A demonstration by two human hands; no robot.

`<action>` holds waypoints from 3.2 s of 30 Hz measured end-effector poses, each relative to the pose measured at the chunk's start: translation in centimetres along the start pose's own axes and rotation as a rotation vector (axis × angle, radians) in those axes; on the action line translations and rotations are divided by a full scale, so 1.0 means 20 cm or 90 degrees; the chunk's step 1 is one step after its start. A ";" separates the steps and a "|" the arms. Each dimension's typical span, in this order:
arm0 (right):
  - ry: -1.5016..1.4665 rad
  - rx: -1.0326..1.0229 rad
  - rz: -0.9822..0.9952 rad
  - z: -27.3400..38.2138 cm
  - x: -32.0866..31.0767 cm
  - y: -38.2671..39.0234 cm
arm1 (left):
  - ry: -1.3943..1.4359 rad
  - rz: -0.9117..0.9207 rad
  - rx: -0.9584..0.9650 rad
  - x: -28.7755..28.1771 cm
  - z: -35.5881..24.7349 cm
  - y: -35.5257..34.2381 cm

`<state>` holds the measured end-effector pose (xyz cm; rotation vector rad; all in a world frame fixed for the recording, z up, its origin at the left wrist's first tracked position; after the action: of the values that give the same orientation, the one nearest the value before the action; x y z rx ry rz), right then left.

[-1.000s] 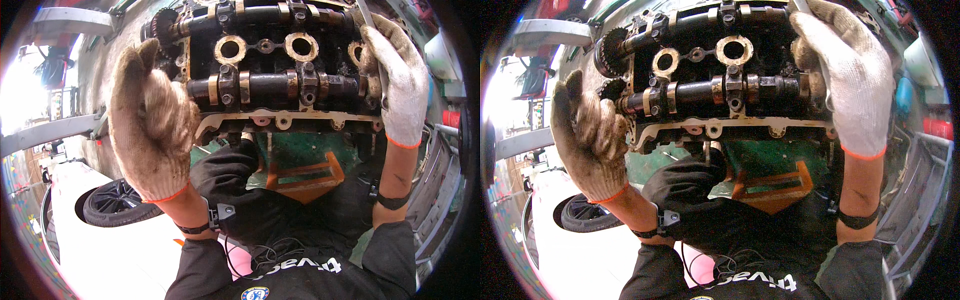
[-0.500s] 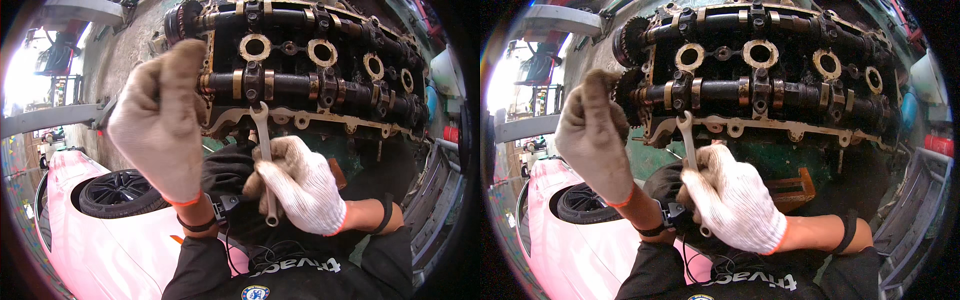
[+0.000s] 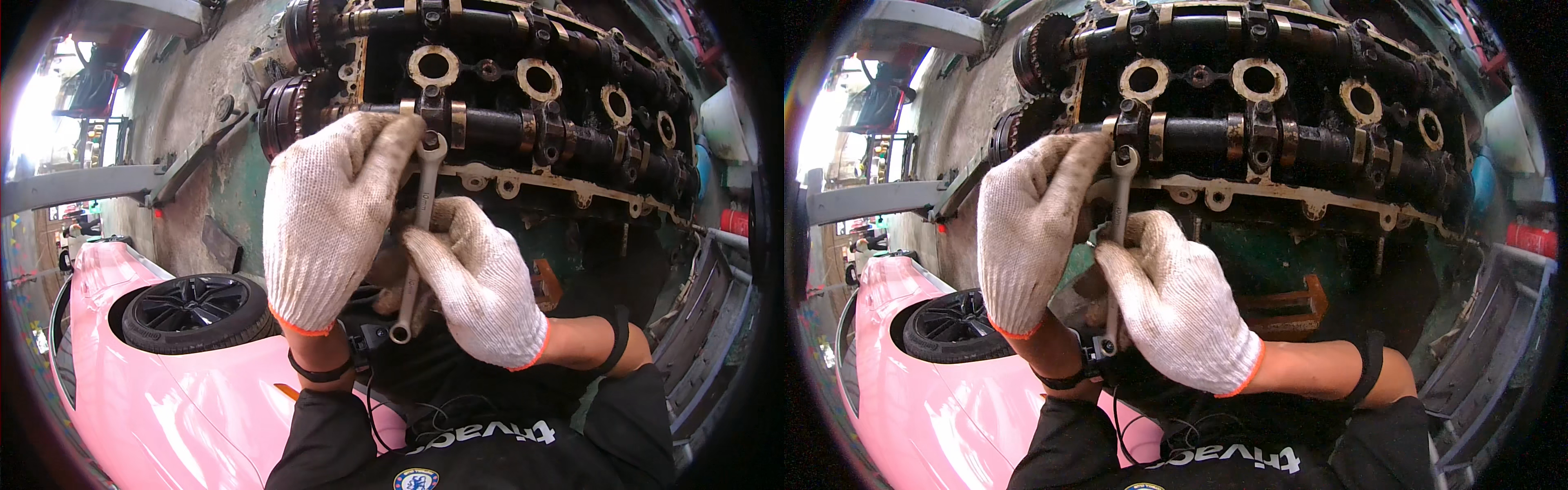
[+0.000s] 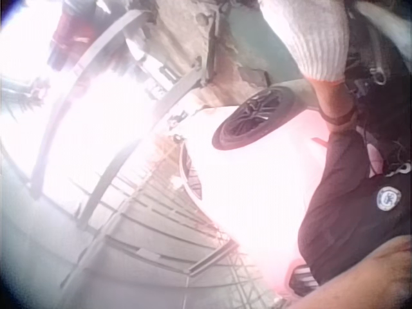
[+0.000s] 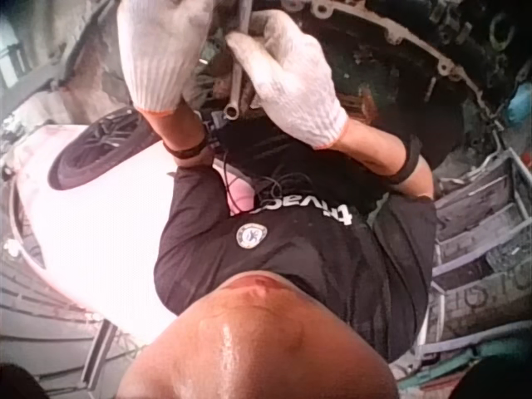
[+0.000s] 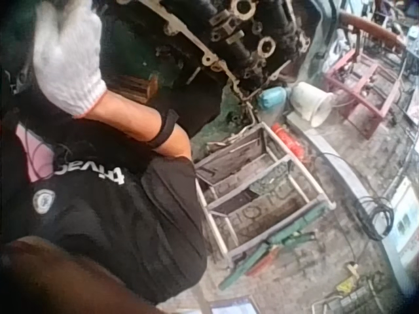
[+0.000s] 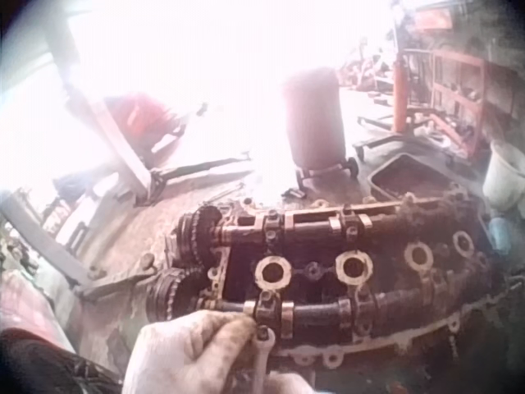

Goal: The person is working on a disassembled car engine, using a wrench to loosen and remove bolts from the cylinder head. They remove several bolts and small metal components, placing them on the floor nearby.

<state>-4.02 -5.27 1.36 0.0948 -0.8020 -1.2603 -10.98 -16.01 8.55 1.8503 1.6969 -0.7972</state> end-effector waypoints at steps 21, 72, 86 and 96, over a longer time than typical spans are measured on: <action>-0.131 0.080 0.142 -0.09 0.10 -0.14 | 0.009 -0.153 0.004 -0.11 -0.08 0.03; 0.112 -0.317 -0.144 0.55 -0.54 0.03 | -0.153 -0.002 0.139 0.05 -0.08 -0.01; 0.001 -0.094 -0.060 0.73 -0.26 -0.36 | -0.223 0.101 0.275 -0.02 -0.09 -0.02; 0.479 -0.033 -0.077 0.73 0.11 -0.53 | -0.094 -0.224 0.259 -0.46 0.00 -0.01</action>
<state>-20.94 -5.68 8.07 0.5478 -0.1128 -1.2266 -11.55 -22.36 15.06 1.6993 1.8943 -1.4791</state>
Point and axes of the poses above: each hand's wrist, its own y-axis away from the middle knuckle, its own x-axis out of the palm, z = x × y, the point moved 8 cm from there along -y, towards the middle knuckle, and after that the axes turned 9 degrees about x, right-handed, at the moved point
